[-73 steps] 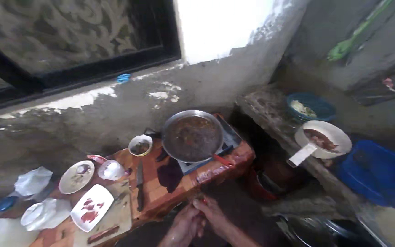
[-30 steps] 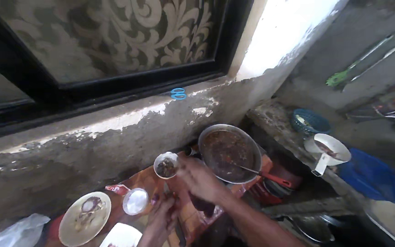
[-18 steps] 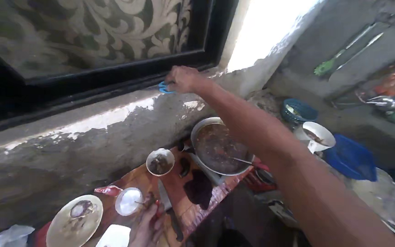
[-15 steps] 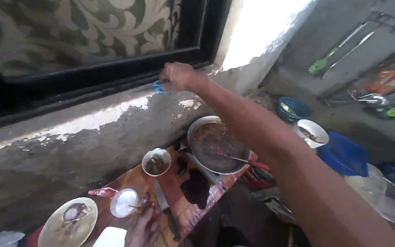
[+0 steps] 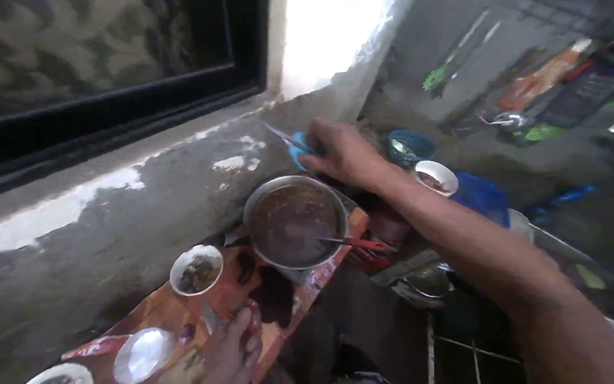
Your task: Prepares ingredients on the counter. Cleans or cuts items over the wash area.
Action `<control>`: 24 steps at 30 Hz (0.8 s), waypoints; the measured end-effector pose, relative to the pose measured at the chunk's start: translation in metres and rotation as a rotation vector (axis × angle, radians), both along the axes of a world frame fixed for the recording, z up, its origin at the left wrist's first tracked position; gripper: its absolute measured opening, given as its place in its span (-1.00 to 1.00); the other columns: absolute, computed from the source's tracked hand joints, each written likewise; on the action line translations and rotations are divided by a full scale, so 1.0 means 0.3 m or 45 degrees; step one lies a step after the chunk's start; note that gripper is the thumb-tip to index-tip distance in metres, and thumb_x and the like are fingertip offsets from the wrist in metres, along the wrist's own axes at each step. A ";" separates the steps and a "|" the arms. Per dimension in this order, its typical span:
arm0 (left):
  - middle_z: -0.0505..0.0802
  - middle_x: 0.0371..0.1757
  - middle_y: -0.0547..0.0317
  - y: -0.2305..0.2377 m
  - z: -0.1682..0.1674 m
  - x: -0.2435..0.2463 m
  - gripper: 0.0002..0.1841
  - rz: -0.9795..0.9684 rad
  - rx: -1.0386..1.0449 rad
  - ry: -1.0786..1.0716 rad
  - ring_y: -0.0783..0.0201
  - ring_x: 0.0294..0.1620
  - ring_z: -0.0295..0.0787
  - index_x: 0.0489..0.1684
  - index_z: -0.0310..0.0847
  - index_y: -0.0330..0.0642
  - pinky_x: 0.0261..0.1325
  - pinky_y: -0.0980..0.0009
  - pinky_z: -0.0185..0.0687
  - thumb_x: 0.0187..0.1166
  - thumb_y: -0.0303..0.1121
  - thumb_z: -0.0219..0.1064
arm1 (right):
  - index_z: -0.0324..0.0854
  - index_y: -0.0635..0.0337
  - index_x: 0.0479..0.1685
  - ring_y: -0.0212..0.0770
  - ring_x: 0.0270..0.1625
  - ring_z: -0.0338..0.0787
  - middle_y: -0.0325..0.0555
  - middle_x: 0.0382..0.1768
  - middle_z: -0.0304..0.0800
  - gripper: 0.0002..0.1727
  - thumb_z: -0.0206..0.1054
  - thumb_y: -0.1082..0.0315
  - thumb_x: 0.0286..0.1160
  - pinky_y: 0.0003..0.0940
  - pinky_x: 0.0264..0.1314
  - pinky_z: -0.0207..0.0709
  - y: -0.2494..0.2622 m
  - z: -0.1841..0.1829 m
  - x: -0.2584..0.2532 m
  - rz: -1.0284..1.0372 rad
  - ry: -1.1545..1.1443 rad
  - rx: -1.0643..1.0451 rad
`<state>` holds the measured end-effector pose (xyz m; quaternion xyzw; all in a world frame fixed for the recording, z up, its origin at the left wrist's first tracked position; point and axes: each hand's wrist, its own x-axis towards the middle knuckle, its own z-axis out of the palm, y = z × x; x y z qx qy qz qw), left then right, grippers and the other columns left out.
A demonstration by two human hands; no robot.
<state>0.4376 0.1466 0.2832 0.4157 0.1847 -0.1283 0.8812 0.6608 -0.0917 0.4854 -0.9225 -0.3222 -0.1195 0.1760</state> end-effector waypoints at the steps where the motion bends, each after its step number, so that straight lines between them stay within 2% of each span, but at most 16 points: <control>1: 0.71 -0.51 0.26 -0.063 0.014 0.028 -0.72 -0.049 -0.033 -0.025 0.56 -0.79 0.41 -0.13 0.60 -0.18 -0.78 0.67 0.39 0.84 -0.38 -0.08 | 0.67 0.31 -0.04 -0.09 -0.23 0.80 0.01 -0.27 0.78 -0.62 0.50 0.12 0.49 -0.07 -0.09 0.71 -0.139 -0.030 -0.044 -0.120 0.054 0.107; 4: 0.70 -0.50 0.22 -0.301 0.071 0.119 -0.78 -0.216 -0.096 -0.095 0.54 -0.78 0.45 -0.04 0.56 -0.21 -0.79 0.67 0.40 0.80 -0.42 -0.03 | 0.66 0.27 -0.12 -0.18 -0.27 0.77 -0.04 -0.30 0.76 -0.60 0.62 0.13 0.32 -0.13 -0.16 0.70 -0.554 -0.148 -0.244 -0.472 0.144 0.385; 6: 0.71 -0.47 0.18 -0.496 0.122 0.174 -0.79 -0.349 -0.081 -0.112 0.53 -0.79 0.45 -0.01 0.53 -0.24 -0.81 0.67 0.40 0.82 -0.43 -0.05 | 0.65 0.30 -0.11 -0.20 -0.33 0.75 -0.04 -0.33 0.75 -0.56 0.63 0.12 0.31 -0.17 -0.25 0.70 -0.789 -0.246 -0.421 -0.706 0.211 0.561; 7: 0.70 -0.47 0.18 -0.605 0.143 0.199 -0.79 -0.430 -0.072 -0.130 0.53 -0.79 0.44 -0.01 0.52 -0.25 -0.82 0.67 0.39 0.83 -0.43 -0.06 | 0.64 0.34 -0.05 -0.14 -0.36 0.77 0.02 -0.33 0.76 -0.54 0.64 0.15 0.32 -0.12 -0.28 0.73 -0.882 -0.292 -0.517 -0.842 0.282 0.641; 9: 0.69 -0.48 0.17 -0.842 0.173 0.236 -0.80 -0.580 -0.071 -0.169 0.52 -0.82 0.42 -0.01 0.52 -0.27 -0.85 0.66 0.38 0.83 -0.43 -0.04 | 0.61 0.31 0.08 -0.15 -0.25 0.80 0.02 -0.22 0.78 -0.48 0.62 0.10 0.34 -0.12 -0.14 0.75 -1.039 -0.389 -0.690 -1.059 0.442 0.729; 10: 0.68 -0.48 0.17 -0.967 0.184 0.249 -0.80 -0.655 -0.067 -0.188 0.52 -0.82 0.41 -0.03 0.53 -0.27 -0.85 0.65 0.38 0.83 -0.43 -0.02 | 0.60 0.28 0.14 -0.19 -0.17 0.80 -0.01 -0.15 0.78 -0.45 0.58 0.06 0.36 -0.16 -0.05 0.74 -1.104 -0.427 -0.762 -1.128 0.521 0.759; 12: 0.67 -0.47 0.17 -1.225 0.191 0.263 -0.80 -0.783 -0.039 -0.198 0.51 -0.80 0.40 -0.04 0.55 -0.28 -0.84 0.65 0.36 0.84 -0.43 0.01 | 0.60 0.29 0.22 -0.19 -0.11 0.80 0.01 -0.08 0.78 -0.37 0.55 -0.03 0.36 -0.18 0.02 0.73 -1.222 -0.494 -0.876 -1.199 0.602 0.801; 16: 0.65 -0.48 0.20 -1.727 0.163 0.261 -0.80 -0.913 0.065 -0.147 0.51 -0.78 0.39 0.07 0.58 -0.29 -0.83 0.65 0.31 0.85 -0.41 0.05 | 0.61 0.26 0.17 -0.08 -0.15 0.80 0.05 -0.11 0.77 -0.33 0.54 -0.14 0.33 -0.03 -0.02 0.72 -1.476 -0.605 -0.969 -1.249 0.674 0.828; 18: 0.63 -0.50 0.23 -1.941 0.130 0.261 -0.80 -0.954 0.090 -0.129 0.52 -0.80 0.38 0.06 0.56 -0.26 -0.84 0.66 0.31 0.86 -0.38 0.04 | 0.62 0.24 0.18 -0.03 -0.09 0.80 0.07 -0.08 0.77 -0.32 0.54 -0.17 0.33 0.02 0.04 0.71 -1.608 -0.630 -0.974 -1.265 0.727 0.820; 21: 0.62 -0.54 0.24 -2.192 0.082 0.237 -0.82 -0.992 0.134 -0.107 0.51 -0.81 0.37 -0.03 0.54 -0.23 -0.84 0.65 0.31 0.85 -0.38 0.04 | 0.62 0.26 0.20 0.03 -0.02 0.80 0.11 -0.01 0.77 -0.28 0.52 -0.22 0.33 0.09 0.10 0.68 -1.805 -0.665 -0.987 -1.292 0.767 0.792; 24: 0.63 -0.52 0.22 -2.367 0.062 0.229 -0.83 -1.019 0.209 -0.094 0.49 -0.80 0.37 -0.05 0.55 -0.24 -0.84 0.64 0.29 0.84 -0.39 0.07 | 0.62 0.25 0.21 0.07 0.04 0.79 0.13 0.06 0.75 -0.28 0.50 -0.23 0.34 0.12 0.13 0.66 -1.978 -0.677 -0.988 -1.321 0.785 0.781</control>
